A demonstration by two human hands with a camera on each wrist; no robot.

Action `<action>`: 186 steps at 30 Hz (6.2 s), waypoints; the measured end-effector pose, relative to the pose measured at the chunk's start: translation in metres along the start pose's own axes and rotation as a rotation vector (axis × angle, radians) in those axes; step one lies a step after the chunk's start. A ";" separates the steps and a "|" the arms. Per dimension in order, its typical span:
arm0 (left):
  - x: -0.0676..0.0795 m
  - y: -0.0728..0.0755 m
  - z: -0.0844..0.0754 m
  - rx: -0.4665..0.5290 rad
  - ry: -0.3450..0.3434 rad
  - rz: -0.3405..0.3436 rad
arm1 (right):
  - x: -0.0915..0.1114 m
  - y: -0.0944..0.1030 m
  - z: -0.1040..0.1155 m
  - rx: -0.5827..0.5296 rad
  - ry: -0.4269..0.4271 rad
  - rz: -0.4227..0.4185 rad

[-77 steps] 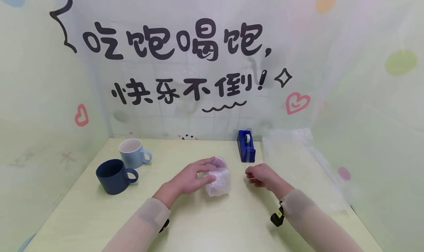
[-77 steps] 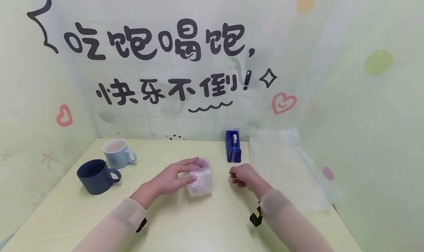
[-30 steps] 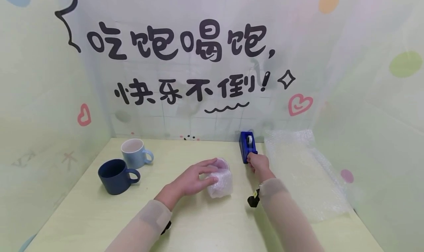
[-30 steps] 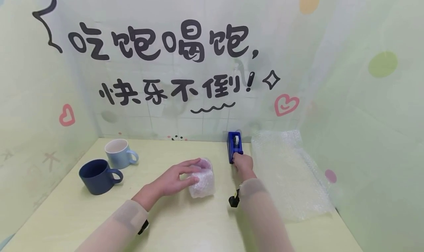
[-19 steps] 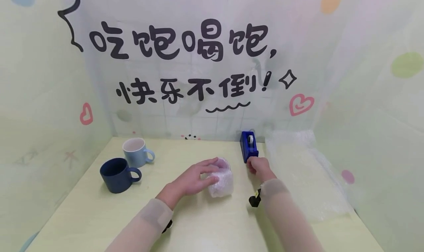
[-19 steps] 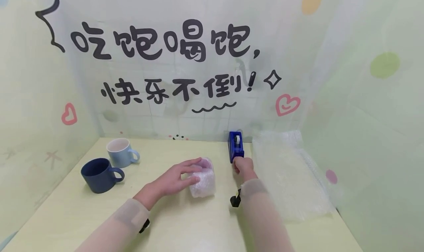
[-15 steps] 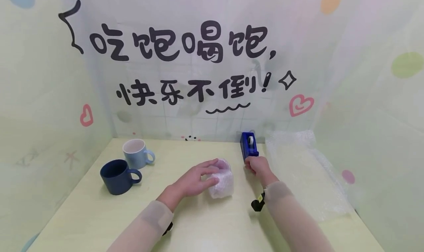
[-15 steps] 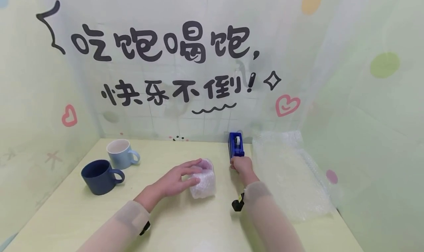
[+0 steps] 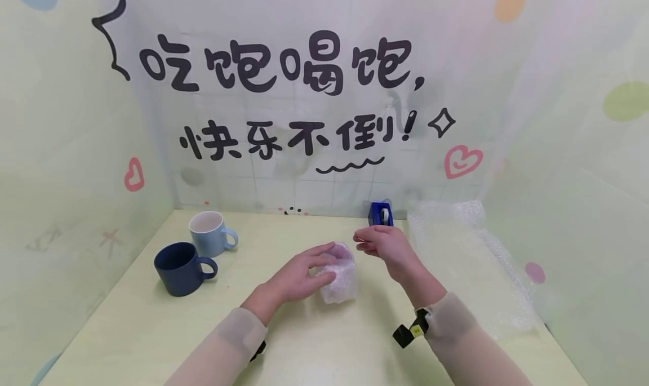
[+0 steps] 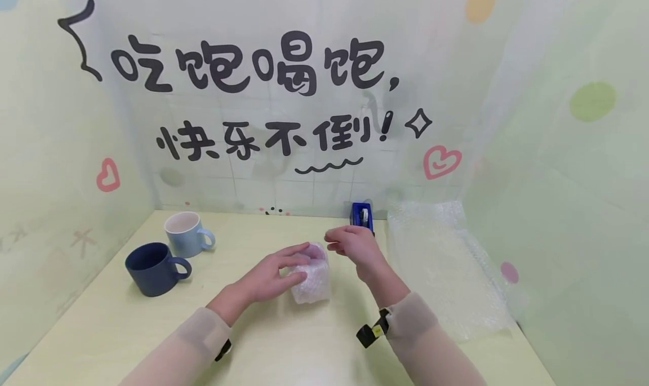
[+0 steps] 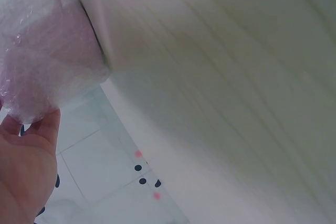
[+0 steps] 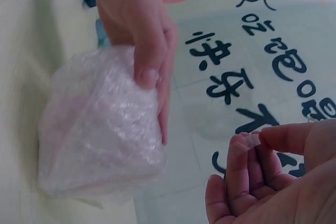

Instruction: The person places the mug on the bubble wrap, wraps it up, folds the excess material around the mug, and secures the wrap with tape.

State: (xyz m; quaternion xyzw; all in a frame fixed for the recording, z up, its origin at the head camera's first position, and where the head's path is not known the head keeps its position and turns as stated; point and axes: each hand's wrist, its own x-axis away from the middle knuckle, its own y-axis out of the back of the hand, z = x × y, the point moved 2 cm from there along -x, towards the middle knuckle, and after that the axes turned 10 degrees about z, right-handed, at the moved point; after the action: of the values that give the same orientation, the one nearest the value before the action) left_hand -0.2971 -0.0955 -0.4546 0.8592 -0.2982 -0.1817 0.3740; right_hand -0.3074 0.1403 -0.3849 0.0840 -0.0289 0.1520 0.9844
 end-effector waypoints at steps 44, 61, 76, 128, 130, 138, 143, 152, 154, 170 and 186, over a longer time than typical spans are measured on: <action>-0.009 -0.013 -0.004 -0.028 0.025 -0.219 | -0.061 -0.032 -0.051 0.121 0.098 -0.048; -0.007 -0.014 -0.002 0.001 0.018 -0.235 | -0.063 -0.030 -0.047 0.504 0.177 0.017; -0.011 -0.015 -0.008 0.051 0.077 -0.274 | -0.064 -0.027 -0.054 0.569 0.115 0.064; 0.009 0.017 0.019 0.364 0.145 -0.172 | 0.027 -0.045 -0.017 0.942 -0.112 0.048; 0.009 0.016 0.019 0.360 0.162 -0.157 | 0.026 -0.040 -0.017 0.952 -0.129 0.034; 0.008 0.005 0.016 0.253 0.183 -0.146 | 0.024 -0.029 -0.025 0.913 -0.161 -0.010; 0.005 0.001 0.013 0.310 0.291 -0.192 | 0.019 -0.025 -0.029 0.880 -0.170 -0.041; -0.023 0.004 0.015 0.422 0.356 -0.266 | -0.008 -0.018 -0.028 0.865 -0.191 -0.096; -0.031 0.004 0.016 0.479 0.354 -0.308 | -0.016 -0.017 -0.028 0.821 -0.205 -0.116; -0.079 0.008 0.025 0.534 0.280 -0.315 | -0.133 0.019 -0.106 0.661 -0.155 -0.196; -0.095 0.007 0.027 0.610 0.209 -0.176 | -0.126 0.020 -0.100 0.471 -0.100 -0.086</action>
State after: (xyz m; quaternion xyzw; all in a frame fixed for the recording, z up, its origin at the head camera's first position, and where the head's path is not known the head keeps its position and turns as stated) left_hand -0.3862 -0.0525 -0.4586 0.9680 -0.2237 -0.0265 0.1111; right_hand -0.4306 0.1389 -0.4907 0.3195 -0.0377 0.1083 0.9406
